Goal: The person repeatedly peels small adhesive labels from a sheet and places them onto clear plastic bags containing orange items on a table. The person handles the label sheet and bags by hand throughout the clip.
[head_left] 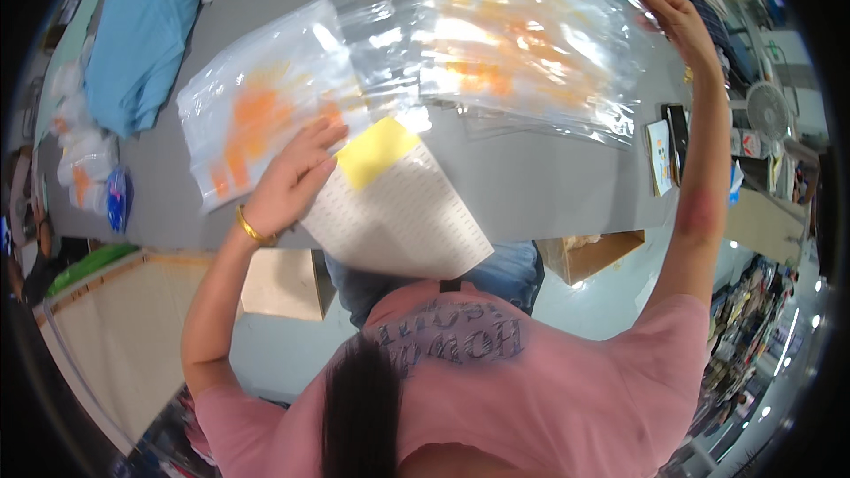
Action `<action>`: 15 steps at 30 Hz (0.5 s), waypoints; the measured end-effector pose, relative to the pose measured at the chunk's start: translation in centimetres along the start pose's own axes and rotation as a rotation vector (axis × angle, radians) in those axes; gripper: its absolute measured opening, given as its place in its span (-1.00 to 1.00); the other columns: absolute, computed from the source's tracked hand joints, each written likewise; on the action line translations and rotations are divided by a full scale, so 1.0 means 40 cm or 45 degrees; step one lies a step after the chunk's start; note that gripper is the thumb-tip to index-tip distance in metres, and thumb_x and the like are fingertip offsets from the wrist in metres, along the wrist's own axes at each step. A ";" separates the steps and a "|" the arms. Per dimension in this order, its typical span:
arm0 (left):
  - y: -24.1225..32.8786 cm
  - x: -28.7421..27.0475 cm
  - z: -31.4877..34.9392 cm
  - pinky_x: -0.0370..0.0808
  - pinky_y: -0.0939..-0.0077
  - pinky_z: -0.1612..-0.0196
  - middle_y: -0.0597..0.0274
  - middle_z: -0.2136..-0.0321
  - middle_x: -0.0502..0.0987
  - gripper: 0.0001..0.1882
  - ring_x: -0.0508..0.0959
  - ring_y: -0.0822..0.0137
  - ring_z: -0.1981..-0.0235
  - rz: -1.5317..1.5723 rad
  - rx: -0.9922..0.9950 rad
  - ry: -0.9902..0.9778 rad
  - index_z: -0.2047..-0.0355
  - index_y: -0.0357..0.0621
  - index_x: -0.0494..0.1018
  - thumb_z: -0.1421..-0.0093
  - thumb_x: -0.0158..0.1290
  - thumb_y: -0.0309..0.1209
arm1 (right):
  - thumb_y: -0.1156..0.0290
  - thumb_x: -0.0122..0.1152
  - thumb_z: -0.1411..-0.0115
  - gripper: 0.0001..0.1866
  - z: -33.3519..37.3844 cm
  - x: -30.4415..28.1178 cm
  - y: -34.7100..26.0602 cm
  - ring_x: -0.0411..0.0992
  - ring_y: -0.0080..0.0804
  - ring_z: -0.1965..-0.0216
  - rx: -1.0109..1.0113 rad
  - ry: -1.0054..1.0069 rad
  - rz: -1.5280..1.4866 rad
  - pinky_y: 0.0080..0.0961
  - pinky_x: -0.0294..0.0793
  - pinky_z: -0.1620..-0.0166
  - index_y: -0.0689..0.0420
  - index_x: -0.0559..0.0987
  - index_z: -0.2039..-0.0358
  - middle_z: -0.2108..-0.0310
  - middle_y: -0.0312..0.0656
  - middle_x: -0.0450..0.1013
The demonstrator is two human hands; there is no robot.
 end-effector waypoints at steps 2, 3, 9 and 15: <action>-0.009 -0.008 0.008 0.38 0.41 -0.21 0.14 -0.06 0.61 -0.71 0.49 0.29 -0.14 0.300 -0.288 -0.068 0.22 -0.36 0.59 -0.45 0.07 -0.32 | 0.06 0.29 -0.40 -0.59 -0.055 -0.051 0.045 0.58 -0.65 0.18 0.024 0.027 0.205 -0.65 0.57 0.09 0.14 0.71 0.00 0.15 -0.34 0.64; -0.004 -0.011 0.012 0.46 0.50 -0.11 0.23 0.05 0.66 -0.69 0.56 0.42 -0.01 0.506 -0.353 -0.092 0.22 -0.36 0.61 -0.45 0.10 -0.29 | 0.06 0.31 -0.39 -0.59 -0.061 -0.054 0.051 0.57 -0.69 0.20 0.109 0.074 0.335 -0.65 0.57 0.10 0.13 0.71 0.00 0.17 -0.37 0.64; 0.026 -0.008 -0.021 0.37 0.69 0.22 0.58 0.42 0.54 -0.66 0.41 0.69 0.35 0.749 -0.531 -0.104 0.18 -0.26 0.69 -0.41 0.17 -0.18 | 0.46 0.46 -0.15 -0.76 0.245 0.396 -0.341 0.61 -0.22 0.03 -0.864 0.334 0.637 -0.42 0.56 -0.03 0.18 0.71 0.15 0.04 -0.16 0.65; 0.094 0.021 -0.028 0.41 0.67 0.15 0.47 0.31 0.63 -0.69 0.47 0.66 0.28 0.892 -0.540 -0.132 0.14 -0.23 0.70 -0.42 0.14 -0.23 | 0.48 0.51 -0.07 -0.82 0.492 0.878 -0.453 0.47 -0.17 0.21 -1.009 -0.078 0.078 -0.27 0.46 0.10 0.07 0.72 0.28 0.23 -0.28 0.59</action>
Point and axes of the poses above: each hand's wrist, its own z-axis away from the middle knuckle, its own x-axis out of the palm, y = z × x, the point moved 6 cm from there along -z, towards the middle knuckle
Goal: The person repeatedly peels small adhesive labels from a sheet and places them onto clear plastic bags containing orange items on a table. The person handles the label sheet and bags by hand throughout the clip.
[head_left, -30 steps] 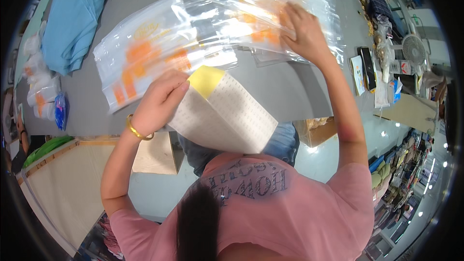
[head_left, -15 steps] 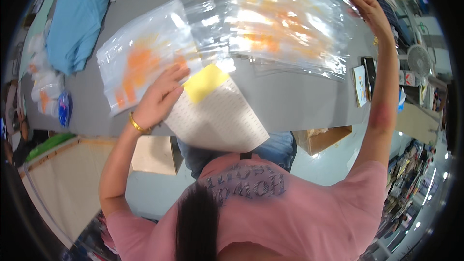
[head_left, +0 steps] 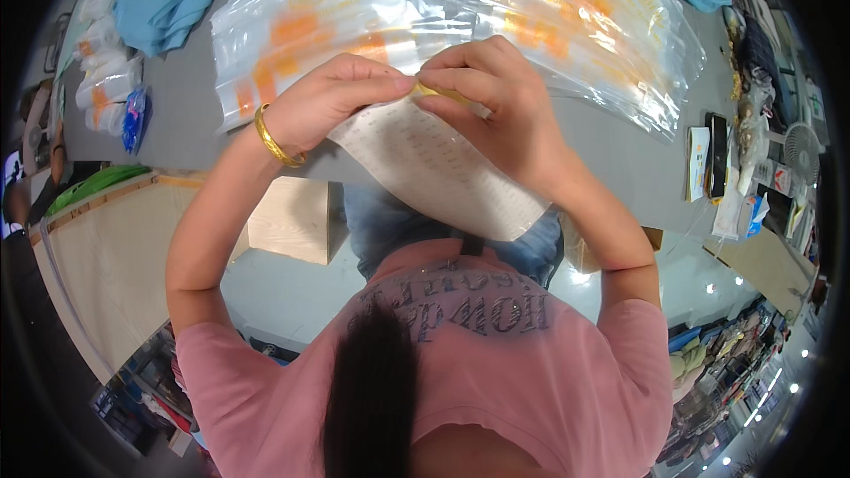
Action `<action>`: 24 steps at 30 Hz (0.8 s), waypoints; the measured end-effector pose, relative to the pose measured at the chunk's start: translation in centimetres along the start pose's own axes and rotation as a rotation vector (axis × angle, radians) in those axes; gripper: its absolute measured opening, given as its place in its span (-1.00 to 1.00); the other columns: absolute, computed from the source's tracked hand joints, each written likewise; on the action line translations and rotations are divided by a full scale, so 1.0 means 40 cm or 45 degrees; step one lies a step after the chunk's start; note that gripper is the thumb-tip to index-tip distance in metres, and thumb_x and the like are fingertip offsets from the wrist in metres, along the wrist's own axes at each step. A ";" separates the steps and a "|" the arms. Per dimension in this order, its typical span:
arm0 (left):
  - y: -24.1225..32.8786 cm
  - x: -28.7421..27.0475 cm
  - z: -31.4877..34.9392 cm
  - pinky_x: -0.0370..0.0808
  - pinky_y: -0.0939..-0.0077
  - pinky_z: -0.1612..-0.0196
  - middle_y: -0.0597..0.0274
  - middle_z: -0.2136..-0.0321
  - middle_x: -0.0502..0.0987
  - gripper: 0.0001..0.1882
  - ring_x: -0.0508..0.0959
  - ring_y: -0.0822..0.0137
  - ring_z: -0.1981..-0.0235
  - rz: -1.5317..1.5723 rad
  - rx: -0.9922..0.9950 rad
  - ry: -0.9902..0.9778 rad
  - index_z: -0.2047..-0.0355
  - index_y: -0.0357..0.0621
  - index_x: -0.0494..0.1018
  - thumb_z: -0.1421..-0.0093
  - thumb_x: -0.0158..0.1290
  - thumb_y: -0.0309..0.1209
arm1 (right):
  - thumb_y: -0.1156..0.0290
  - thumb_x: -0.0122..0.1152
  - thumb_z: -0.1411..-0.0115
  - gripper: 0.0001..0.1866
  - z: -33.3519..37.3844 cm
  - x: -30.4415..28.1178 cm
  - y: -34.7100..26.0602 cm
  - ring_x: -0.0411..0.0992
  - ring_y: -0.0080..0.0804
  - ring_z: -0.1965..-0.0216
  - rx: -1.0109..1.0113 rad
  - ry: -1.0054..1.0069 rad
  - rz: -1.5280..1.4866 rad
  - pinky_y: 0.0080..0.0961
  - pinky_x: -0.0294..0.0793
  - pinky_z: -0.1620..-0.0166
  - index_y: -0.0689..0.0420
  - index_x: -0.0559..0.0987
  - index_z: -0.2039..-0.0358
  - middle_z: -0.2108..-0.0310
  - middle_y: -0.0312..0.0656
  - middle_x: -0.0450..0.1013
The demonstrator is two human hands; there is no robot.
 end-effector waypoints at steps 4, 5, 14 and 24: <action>-0.030 0.017 0.031 0.41 0.69 0.18 0.43 0.29 0.65 -0.71 0.49 0.65 0.28 0.161 -0.095 -0.088 0.15 -0.25 0.70 -0.41 0.11 -0.28 | 0.48 0.49 -0.02 -0.88 0.014 0.062 -0.018 0.42 -0.26 0.26 0.004 0.005 0.075 -0.30 0.37 0.15 0.06 0.72 0.38 0.24 -0.38 0.58; -0.045 0.021 0.029 0.40 0.69 0.22 0.44 0.32 0.64 -0.71 0.48 0.65 0.32 0.205 -0.090 -0.065 0.16 -0.26 0.70 -0.41 0.11 -0.28 | 0.48 0.48 -0.01 -0.87 0.022 0.071 -0.027 0.41 -0.27 0.27 -0.011 -0.005 0.158 -0.30 0.36 0.15 0.05 0.72 0.38 0.24 -0.39 0.57; -0.011 0.015 0.045 0.47 0.24 -0.01 0.12 0.18 0.61 -0.89 0.54 0.15 0.10 -1.271 0.911 0.274 0.27 -0.29 0.54 -0.36 0.06 -0.49 | 0.51 0.47 -0.08 -0.89 0.046 -0.021 -0.062 0.51 -0.35 0.09 0.310 0.093 -0.146 -0.39 0.42 -0.05 0.17 0.73 0.34 0.11 -0.24 0.60; -0.140 0.007 -0.006 0.18 -0.08 -0.47 -0.11 -0.35 0.33 -0.87 0.25 -0.18 -0.42 -1.580 0.969 0.320 0.40 -0.33 0.42 -0.28 0.08 -0.52 | 0.40 0.46 -0.20 -0.86 -0.013 0.111 0.239 0.47 -0.46 0.02 0.813 0.061 -0.243 -0.48 0.42 -0.07 0.21 0.79 0.32 0.11 -0.26 0.58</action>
Point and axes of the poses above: each hand's wrist, its own z-axis away from the middle knuckle, its own x-axis out of the palm, y = z × x, the point moved 6 cm from there along -z, towards the middle knuckle
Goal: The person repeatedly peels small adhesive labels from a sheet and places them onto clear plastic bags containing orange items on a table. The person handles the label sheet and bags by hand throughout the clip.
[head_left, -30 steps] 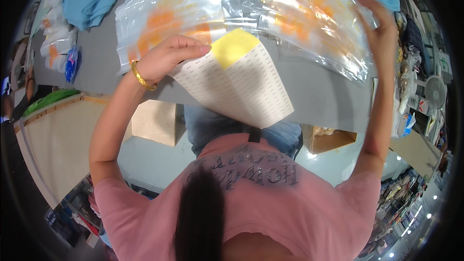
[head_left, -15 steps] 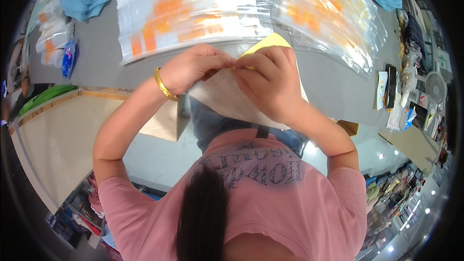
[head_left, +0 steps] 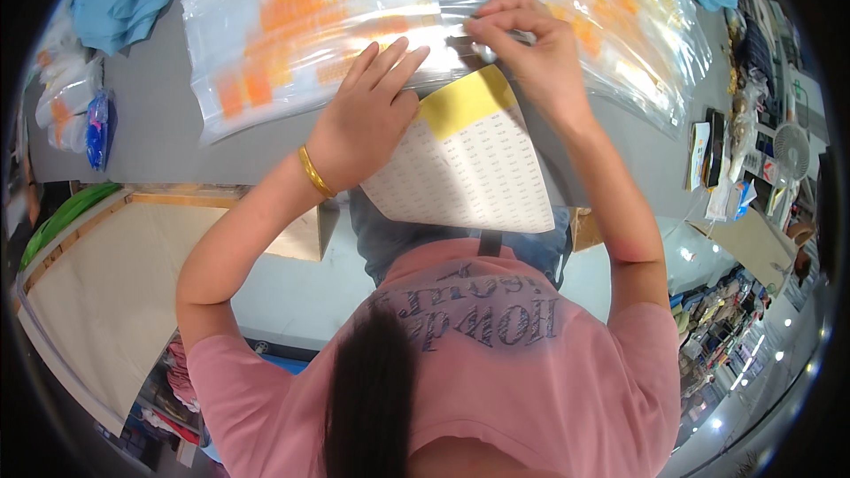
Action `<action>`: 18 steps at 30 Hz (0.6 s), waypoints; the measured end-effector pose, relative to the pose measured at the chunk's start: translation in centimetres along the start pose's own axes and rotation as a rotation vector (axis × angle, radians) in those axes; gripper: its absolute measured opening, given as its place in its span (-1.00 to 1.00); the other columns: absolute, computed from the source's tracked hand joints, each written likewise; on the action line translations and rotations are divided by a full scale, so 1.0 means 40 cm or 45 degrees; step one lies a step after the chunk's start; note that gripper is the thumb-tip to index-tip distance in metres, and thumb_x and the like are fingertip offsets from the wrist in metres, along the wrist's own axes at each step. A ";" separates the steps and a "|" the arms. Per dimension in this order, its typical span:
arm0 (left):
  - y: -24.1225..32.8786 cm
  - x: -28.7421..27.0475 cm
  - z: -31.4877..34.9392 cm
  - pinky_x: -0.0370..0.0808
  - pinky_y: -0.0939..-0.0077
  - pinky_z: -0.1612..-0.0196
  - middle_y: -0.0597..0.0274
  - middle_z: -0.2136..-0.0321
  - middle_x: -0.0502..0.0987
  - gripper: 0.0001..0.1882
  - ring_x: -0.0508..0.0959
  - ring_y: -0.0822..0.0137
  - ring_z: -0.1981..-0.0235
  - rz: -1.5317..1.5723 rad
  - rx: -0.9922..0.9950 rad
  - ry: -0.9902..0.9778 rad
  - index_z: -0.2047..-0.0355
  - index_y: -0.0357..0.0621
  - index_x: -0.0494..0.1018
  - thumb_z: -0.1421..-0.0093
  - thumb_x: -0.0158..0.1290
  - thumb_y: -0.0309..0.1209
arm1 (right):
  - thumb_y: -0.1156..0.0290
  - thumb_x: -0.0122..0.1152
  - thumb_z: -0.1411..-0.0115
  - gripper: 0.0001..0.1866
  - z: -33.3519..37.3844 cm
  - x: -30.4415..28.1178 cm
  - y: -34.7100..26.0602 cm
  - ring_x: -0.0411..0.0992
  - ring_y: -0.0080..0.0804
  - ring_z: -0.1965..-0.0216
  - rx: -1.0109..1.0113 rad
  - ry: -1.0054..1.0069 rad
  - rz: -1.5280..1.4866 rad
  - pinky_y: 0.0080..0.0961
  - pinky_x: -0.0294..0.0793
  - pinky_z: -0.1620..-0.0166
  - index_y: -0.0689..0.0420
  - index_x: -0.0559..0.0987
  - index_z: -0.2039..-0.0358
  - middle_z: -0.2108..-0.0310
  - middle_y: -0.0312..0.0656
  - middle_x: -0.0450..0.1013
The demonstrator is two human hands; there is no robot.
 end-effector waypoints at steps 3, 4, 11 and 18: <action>0.002 0.002 0.007 0.15 -0.08 -0.48 -0.08 -0.36 0.32 -0.88 0.27 -0.13 -0.41 -0.038 -0.036 0.050 0.39 -0.31 0.43 -0.27 0.07 -0.50 | 0.39 0.48 -0.20 -0.85 -0.013 0.057 0.027 0.44 -0.47 0.03 -0.033 -0.008 0.095 -0.49 0.42 -0.06 0.22 0.78 0.33 0.14 -0.28 0.57; 0.004 0.000 0.004 0.15 -0.07 -0.48 -0.07 -0.35 0.33 -0.89 0.28 -0.10 -0.41 -0.047 -0.047 0.068 0.39 -0.29 0.43 -0.26 0.06 -0.50 | 0.39 0.49 -0.19 -0.84 -0.017 0.067 0.031 0.44 -0.46 0.02 -0.057 -0.002 0.122 -0.47 0.41 -0.06 0.22 0.78 0.34 0.16 -0.28 0.57; 0.015 -0.001 -0.031 0.28 0.04 -0.35 0.00 -0.29 0.40 -0.90 0.37 0.04 -0.30 -0.281 -0.059 0.076 0.36 -0.24 0.48 -0.20 0.04 -0.45 | 0.30 0.52 -0.08 -0.80 -0.013 0.088 0.028 0.33 -0.23 -0.01 -0.201 0.088 0.306 -0.19 0.16 -0.17 0.16 0.74 0.47 0.23 -0.31 0.56; 0.011 -0.012 -0.035 0.30 0.06 -0.29 0.09 -0.26 0.44 -0.89 0.38 0.06 -0.26 -0.247 -0.058 0.084 0.31 -0.25 0.52 -0.21 0.06 -0.46 | 0.01 0.52 -0.10 -0.59 -0.058 0.051 -0.058 0.35 -0.15 -0.02 -0.500 0.356 1.038 -0.11 0.16 -0.16 0.14 0.73 0.31 0.18 -0.22 0.53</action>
Point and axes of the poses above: each hand's wrist, its own z-axis away from the middle knuckle, its own x-axis out of the palm, y = z × x, the point moved 6 cm from there along -z, towards the middle knuckle
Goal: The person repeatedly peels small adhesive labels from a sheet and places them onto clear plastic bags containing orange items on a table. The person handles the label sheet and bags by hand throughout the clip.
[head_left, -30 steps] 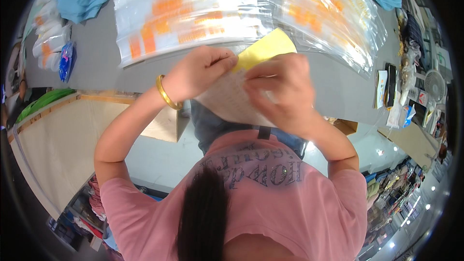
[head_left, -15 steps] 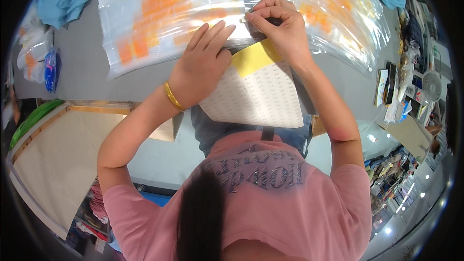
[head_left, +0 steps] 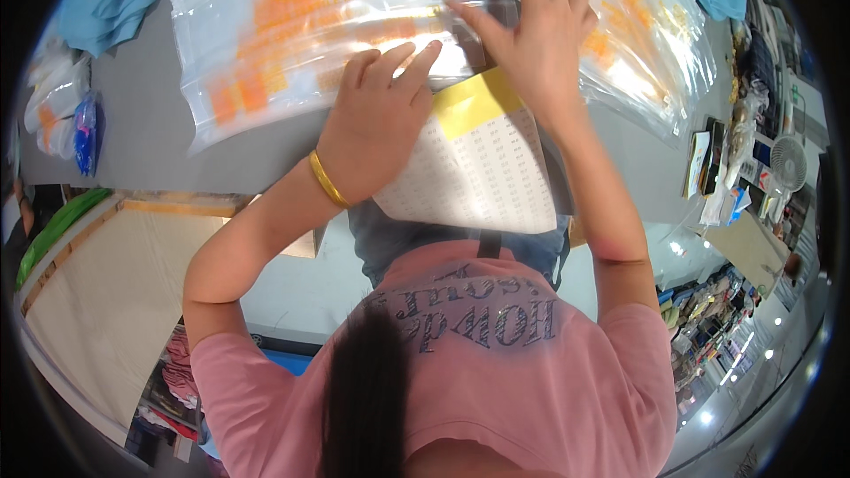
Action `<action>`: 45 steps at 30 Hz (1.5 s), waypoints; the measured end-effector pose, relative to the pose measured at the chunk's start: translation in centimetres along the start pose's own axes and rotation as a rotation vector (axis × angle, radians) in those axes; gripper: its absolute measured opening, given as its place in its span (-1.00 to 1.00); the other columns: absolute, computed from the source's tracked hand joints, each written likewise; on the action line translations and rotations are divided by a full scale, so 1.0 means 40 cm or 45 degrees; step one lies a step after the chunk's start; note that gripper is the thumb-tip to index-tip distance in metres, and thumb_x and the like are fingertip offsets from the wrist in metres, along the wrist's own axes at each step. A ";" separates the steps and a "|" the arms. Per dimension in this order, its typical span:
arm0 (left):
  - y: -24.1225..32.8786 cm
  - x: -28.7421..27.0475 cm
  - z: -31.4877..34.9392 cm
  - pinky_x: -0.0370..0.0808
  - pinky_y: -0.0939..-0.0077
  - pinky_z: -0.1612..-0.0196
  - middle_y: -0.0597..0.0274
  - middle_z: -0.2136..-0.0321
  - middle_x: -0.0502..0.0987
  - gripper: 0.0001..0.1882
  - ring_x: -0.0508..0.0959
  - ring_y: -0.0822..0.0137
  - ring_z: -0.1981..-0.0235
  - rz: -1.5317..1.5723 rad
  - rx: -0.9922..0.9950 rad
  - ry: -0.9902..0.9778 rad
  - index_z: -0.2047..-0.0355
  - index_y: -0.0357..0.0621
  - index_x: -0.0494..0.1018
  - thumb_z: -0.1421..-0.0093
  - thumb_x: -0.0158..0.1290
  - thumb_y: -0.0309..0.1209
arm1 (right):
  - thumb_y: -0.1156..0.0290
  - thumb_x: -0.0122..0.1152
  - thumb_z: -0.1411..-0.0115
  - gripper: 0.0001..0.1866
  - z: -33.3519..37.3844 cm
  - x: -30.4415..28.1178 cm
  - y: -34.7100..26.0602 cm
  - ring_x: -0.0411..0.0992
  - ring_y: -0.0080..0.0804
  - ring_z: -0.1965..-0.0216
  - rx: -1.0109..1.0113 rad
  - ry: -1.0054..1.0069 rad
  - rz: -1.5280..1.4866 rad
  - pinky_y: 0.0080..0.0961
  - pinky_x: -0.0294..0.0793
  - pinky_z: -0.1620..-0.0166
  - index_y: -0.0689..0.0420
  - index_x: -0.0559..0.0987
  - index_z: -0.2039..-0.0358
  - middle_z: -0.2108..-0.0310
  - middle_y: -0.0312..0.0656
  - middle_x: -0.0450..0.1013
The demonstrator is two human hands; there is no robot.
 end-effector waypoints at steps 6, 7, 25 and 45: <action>0.017 -0.085 0.014 0.49 0.41 0.02 0.08 0.09 0.61 -0.84 0.55 0.10 0.13 0.687 -0.118 -0.146 0.19 -0.28 0.53 -0.25 0.08 -0.49 | 0.44 0.36 -0.20 -0.85 -0.057 -0.016 -0.013 0.46 -0.08 0.28 -0.005 0.165 -0.213 -0.22 0.43 0.12 0.21 0.62 0.46 0.39 -0.09 0.53; 0.006 -0.076 0.030 0.49 0.45 0.07 0.11 0.14 0.62 -0.83 0.56 0.17 0.19 0.860 -0.296 -0.356 0.16 -0.29 0.53 -0.29 0.07 -0.49 | 0.44 0.34 -0.23 -0.86 -0.055 -0.042 0.027 0.50 -0.15 0.31 0.057 0.153 -0.472 -0.27 0.46 0.18 0.24 0.64 0.42 0.40 -0.10 0.56; 0.003 -0.045 0.054 0.41 0.64 -0.02 0.46 0.20 0.65 -0.68 0.50 0.64 0.14 1.993 -0.959 -0.553 0.06 -0.21 0.68 -0.45 0.12 -0.22 | 0.47 0.50 -0.07 -0.81 0.144 -0.254 -0.072 0.49 -0.21 0.14 -0.328 -0.256 -0.706 -0.30 0.42 0.03 0.08 0.73 0.26 0.22 -0.31 0.61; -0.022 -0.036 0.078 0.35 0.01 -0.35 0.09 -0.24 0.47 -0.89 0.37 -0.04 -0.32 0.266 -0.001 0.008 0.37 -0.23 0.48 -0.22 0.18 -0.47 | 0.41 0.47 -0.18 -0.85 0.070 0.002 -0.003 0.51 -0.50 0.18 0.511 -0.465 -1.139 -0.53 0.50 0.09 0.25 0.76 0.36 0.12 -0.20 0.58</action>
Point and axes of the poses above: each hand's wrist, its own z-axis away from the middle knuckle, its own x-axis out of the palm, y = z × x, the point moved 6 cm from there along -z, towards the middle knuckle
